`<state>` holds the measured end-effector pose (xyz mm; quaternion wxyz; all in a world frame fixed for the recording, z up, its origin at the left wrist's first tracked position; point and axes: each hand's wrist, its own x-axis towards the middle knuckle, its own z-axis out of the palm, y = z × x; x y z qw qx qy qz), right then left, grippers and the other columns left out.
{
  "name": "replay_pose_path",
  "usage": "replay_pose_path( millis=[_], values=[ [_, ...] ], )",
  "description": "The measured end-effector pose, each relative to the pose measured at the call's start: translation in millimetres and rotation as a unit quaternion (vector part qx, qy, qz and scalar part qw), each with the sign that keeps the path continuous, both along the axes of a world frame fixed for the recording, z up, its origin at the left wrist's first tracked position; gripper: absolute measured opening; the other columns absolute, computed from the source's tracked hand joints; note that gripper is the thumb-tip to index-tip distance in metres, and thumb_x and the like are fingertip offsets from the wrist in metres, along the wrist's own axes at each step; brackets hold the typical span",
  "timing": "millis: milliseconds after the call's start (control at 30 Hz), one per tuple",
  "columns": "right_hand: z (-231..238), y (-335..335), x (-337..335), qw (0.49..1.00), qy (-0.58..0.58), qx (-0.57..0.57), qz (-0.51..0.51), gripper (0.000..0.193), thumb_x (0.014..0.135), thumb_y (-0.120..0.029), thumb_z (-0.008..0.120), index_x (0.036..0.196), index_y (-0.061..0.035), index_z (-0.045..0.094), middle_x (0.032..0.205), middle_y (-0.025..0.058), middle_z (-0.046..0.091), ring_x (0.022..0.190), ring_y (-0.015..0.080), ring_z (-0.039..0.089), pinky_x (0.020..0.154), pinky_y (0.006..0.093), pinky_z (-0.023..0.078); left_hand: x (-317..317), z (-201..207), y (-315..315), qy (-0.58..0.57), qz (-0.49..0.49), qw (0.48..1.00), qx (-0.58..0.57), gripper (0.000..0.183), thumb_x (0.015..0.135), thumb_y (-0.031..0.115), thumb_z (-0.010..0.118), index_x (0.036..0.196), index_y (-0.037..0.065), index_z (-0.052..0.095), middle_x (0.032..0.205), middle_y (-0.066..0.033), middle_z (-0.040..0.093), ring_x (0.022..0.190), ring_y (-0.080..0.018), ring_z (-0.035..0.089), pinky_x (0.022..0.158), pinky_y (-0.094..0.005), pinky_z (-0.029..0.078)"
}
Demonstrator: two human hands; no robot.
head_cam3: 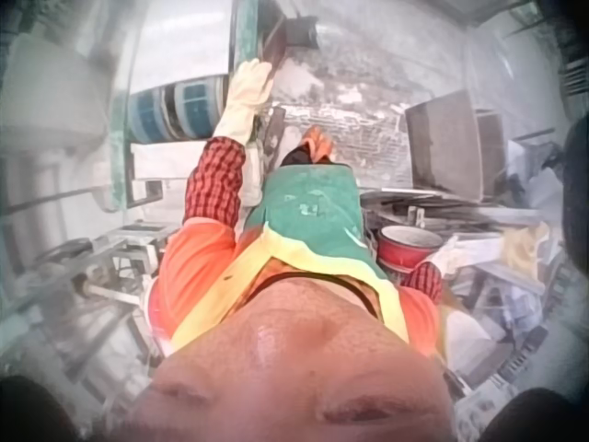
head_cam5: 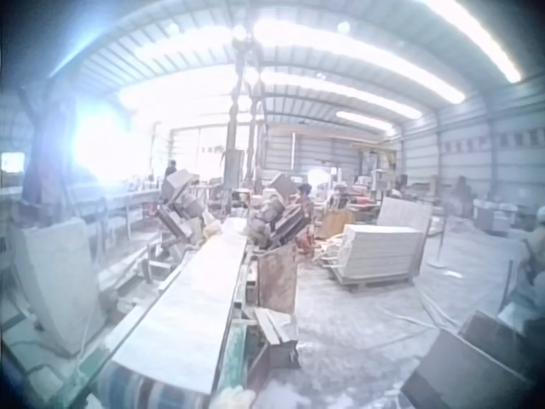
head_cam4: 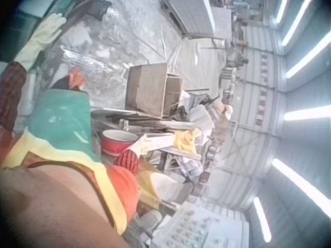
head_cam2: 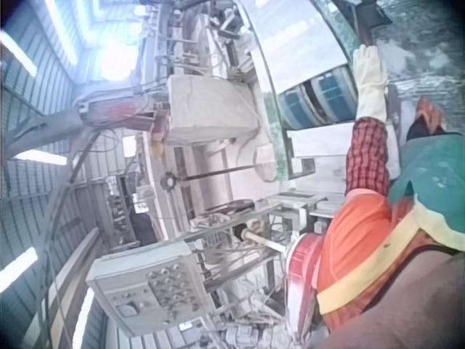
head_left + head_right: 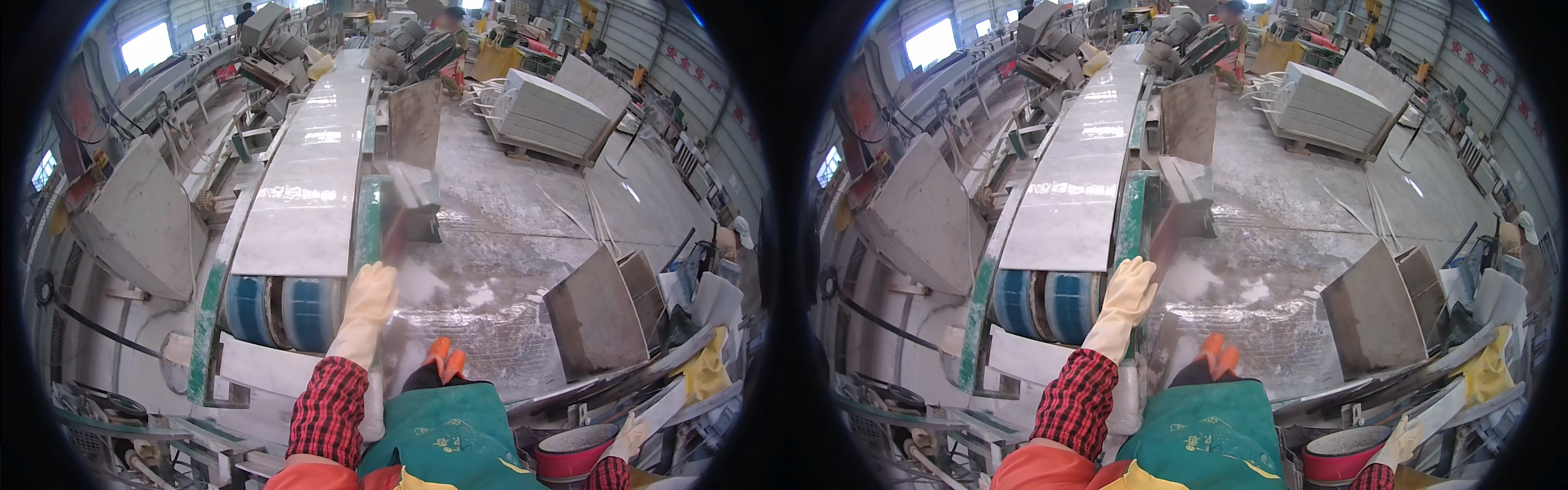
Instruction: The person repeatedly picks up rectangular white panels from a conveyor belt and places them into a nearby bin. The action is continuous and repetitive throughout the clip.
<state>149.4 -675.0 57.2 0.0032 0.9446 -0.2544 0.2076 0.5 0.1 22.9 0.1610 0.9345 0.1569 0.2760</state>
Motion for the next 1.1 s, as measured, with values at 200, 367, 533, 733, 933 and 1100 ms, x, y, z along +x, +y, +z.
replay_pose_path(
  millis=[200, 367, 533, 733, 933, 1100],
  values=[
    [-56, -105, 20, 0.982, -0.023, -0.067, 0.178, 0.063, 0.093, -0.042, 0.063, 0.134, 0.0038, 0.050, 0.131, 0.0281, 0.054, 0.123, 0.0414, 0.050, 0.105, 0.0466, 0.041, 2, 1, -1, -0.028, -0.005, 1.000, -0.004, 0.027, 0.078, 0.009, 0.067, 0.102, 0.005, 0.057, 0.101, -0.0163, 0.058, 0.097, -0.0377, 0.053, 0.087, -0.0451, 0.045],
    [-56, -96, -5, 0.981, 0.023, -0.035, 0.192, 0.065, 0.090, -0.039, 0.067, 0.134, 0.0045, 0.050, 0.130, 0.0287, 0.054, 0.122, 0.0411, 0.051, 0.105, 0.0461, 0.040, 4, 0, 0, -0.022, 0.000, 1.000, -0.021, 0.025, 0.078, 0.009, 0.068, 0.100, 0.005, 0.056, 0.099, -0.0150, 0.057, 0.095, -0.0370, 0.053, 0.086, -0.0448, 0.045],
    [-40, -75, -11, 0.986, -0.036, 0.150, 0.064, 0.065, 0.084, -0.034, 0.073, 0.132, 0.0049, 0.052, 0.129, 0.0282, 0.055, 0.120, 0.0400, 0.051, 0.105, 0.0441, 0.041, 0, -5, 1, -0.037, 0.018, 0.999, 0.008, 0.025, 0.078, 0.010, 0.068, 0.099, 0.005, 0.057, 0.098, -0.0150, 0.058, 0.096, -0.0369, 0.054, 0.086, -0.0447, 0.045],
    [-82, -159, 10, 0.946, -0.019, 0.285, 0.156, 0.072, 0.076, -0.028, 0.074, 0.138, -0.0022, 0.049, 0.128, 0.0237, 0.057, 0.114, 0.0346, 0.056, 0.097, 0.0398, 0.046, 6, -7, 2, -0.023, 0.005, 1.000, -0.016, 0.023, 0.079, 0.011, 0.068, 0.098, 0.005, 0.058, 0.097, -0.0153, 0.059, 0.096, -0.0371, 0.054, 0.087, -0.0445, 0.045],
    [25, -61, 20, 0.823, -0.043, 0.555, 0.108, 0.064, 0.073, -0.038, 0.068, 0.130, -0.0108, 0.053, 0.138, 0.0129, 0.051, 0.120, 0.0272, 0.050, 0.097, 0.0411, 0.041, -12, -10, 7, -0.021, 0.032, 0.999, -0.004, 0.024, 0.079, 0.013, 0.069, 0.099, 0.005, 0.059, 0.097, -0.0157, 0.060, 0.096, -0.0370, 0.055, 0.087, -0.0444, 0.045],
    [100, -31, 39, 0.597, -0.259, 0.756, -0.072, 0.075, 0.074, -0.042, 0.070, 0.142, -0.0210, 0.045, 0.155, 0.0085, 0.033, 0.138, 0.0295, 0.033, 0.103, 0.0503, 0.034, -2, -5, -1, -0.011, 0.020, 0.998, -0.057, 0.030, 0.082, 0.014, 0.069, 0.109, 0.003, 0.062, 0.110, -0.0182, 0.064, 0.107, -0.0376, 0.056, 0.095, -0.0446, 0.046]
  ],
)
